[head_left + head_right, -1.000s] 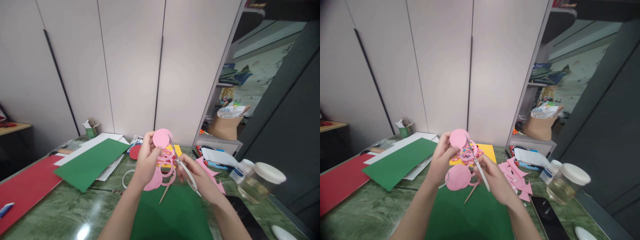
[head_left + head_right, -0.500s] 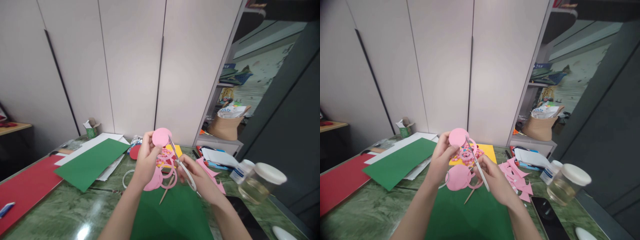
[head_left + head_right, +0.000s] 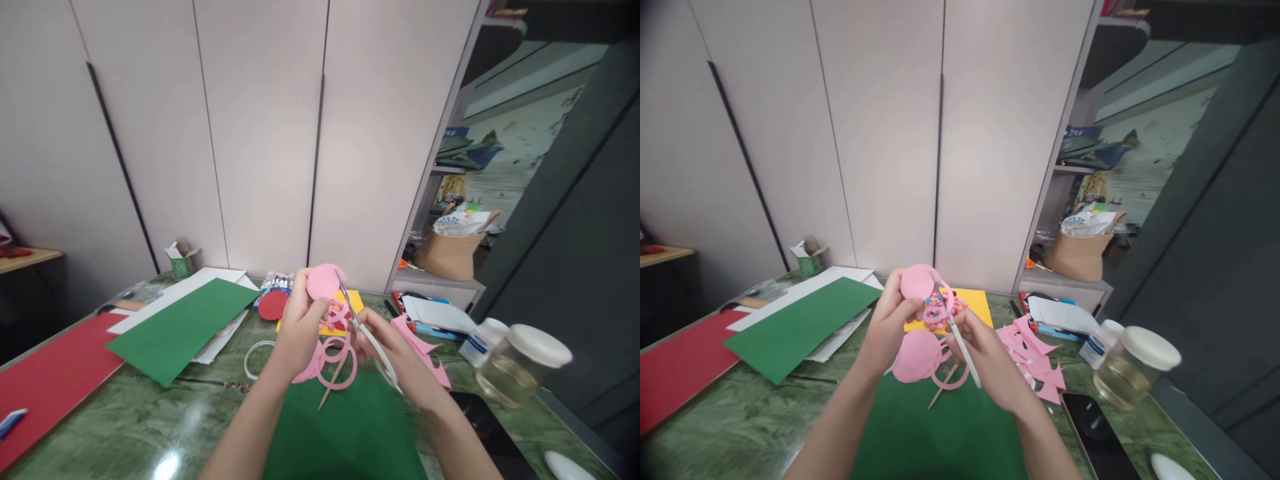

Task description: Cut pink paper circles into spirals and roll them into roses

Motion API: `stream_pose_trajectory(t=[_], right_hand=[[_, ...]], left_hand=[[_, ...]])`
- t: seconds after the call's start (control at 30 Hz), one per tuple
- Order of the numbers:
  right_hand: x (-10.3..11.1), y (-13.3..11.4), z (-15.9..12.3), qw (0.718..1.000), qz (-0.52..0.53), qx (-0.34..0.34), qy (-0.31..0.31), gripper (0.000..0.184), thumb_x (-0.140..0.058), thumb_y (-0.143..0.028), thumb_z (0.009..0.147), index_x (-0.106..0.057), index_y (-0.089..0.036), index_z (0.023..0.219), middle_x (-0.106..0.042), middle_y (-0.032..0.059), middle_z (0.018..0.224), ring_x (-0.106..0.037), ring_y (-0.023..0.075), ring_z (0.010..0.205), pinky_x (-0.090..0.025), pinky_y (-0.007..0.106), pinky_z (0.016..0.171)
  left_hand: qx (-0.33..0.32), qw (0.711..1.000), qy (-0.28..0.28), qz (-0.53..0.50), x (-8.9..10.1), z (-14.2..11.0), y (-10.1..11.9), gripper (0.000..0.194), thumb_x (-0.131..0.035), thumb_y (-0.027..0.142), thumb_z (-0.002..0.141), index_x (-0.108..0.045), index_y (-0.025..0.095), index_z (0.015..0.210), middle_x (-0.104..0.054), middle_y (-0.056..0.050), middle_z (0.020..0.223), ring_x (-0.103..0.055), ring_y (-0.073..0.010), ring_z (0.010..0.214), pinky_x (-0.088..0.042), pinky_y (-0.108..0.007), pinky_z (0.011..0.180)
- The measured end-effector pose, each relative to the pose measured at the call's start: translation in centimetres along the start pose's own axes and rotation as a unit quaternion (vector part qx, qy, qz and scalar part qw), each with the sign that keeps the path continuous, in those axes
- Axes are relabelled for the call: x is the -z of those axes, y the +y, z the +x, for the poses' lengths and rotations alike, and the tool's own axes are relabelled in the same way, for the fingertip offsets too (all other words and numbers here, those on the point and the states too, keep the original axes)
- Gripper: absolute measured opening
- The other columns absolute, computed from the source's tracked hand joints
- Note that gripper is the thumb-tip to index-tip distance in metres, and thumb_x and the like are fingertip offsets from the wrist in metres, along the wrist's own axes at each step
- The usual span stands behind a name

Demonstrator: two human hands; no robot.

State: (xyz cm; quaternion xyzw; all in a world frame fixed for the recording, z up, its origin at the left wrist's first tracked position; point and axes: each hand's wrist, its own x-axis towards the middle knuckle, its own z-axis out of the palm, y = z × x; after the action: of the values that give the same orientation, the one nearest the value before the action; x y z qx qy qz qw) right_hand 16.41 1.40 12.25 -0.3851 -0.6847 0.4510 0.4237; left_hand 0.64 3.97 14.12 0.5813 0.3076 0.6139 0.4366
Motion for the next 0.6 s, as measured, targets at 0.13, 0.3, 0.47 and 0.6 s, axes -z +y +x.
stream_pose_trajectory(t=[0.13,0.3,0.47,0.6], right_hand=[[-0.02,0.20,0.13,1.000,0.009,-0.003,-0.002,0.026,-0.049,-0.044,0.087,-0.043,-0.020,0.081,-0.043,-0.0053,0.068,-0.038,0.0085,0.059,-0.030,0.021,0.053],[0.03,0.50,0.13,1.000,0.019,-0.011,-0.006,0.023,-0.049,-0.042,0.088,-0.043,-0.021,0.081,-0.044,-0.0054,0.068,-0.039,0.0084,0.059,-0.030,0.021,0.053],[0.10,0.58,0.00,1.000,0.022,-0.015,-0.011,0.023,-0.049,-0.042,0.088,-0.042,-0.021,0.081,-0.044,-0.0051,0.068,-0.041,0.0090,0.059,-0.031,0.021,0.054],[0.12,0.40,-0.01,1.000,0.016,-0.022,-0.006,0.025,-0.049,-0.044,0.087,-0.042,-0.021,0.080,-0.044,-0.0048,0.067,-0.042,0.0097,0.059,-0.031,0.022,0.055]], left_hand=[[-0.005,1.000,0.005,-0.008,0.06,0.12,-0.03,0.020,-0.045,0.012,0.078,-0.049,0.021,0.096,-0.045,0.004,0.074,-0.040,-0.0078,0.060,-0.036,-0.021,0.058],[-0.007,0.999,0.005,-0.033,0.16,0.16,0.11,0.021,-0.046,0.013,0.078,-0.049,0.020,0.097,-0.048,0.003,0.078,-0.039,-0.0068,0.060,-0.035,-0.020,0.057],[-0.011,0.999,0.010,-0.043,0.20,0.21,0.32,0.022,-0.046,0.012,0.077,-0.047,0.020,0.098,-0.052,0.002,0.081,-0.040,-0.0064,0.057,-0.035,-0.020,0.054],[-0.016,0.998,0.017,-0.052,0.27,0.31,0.33,0.023,-0.046,0.012,0.077,-0.048,0.020,0.099,-0.049,0.003,0.077,-0.040,-0.0072,0.058,-0.035,-0.020,0.056]])
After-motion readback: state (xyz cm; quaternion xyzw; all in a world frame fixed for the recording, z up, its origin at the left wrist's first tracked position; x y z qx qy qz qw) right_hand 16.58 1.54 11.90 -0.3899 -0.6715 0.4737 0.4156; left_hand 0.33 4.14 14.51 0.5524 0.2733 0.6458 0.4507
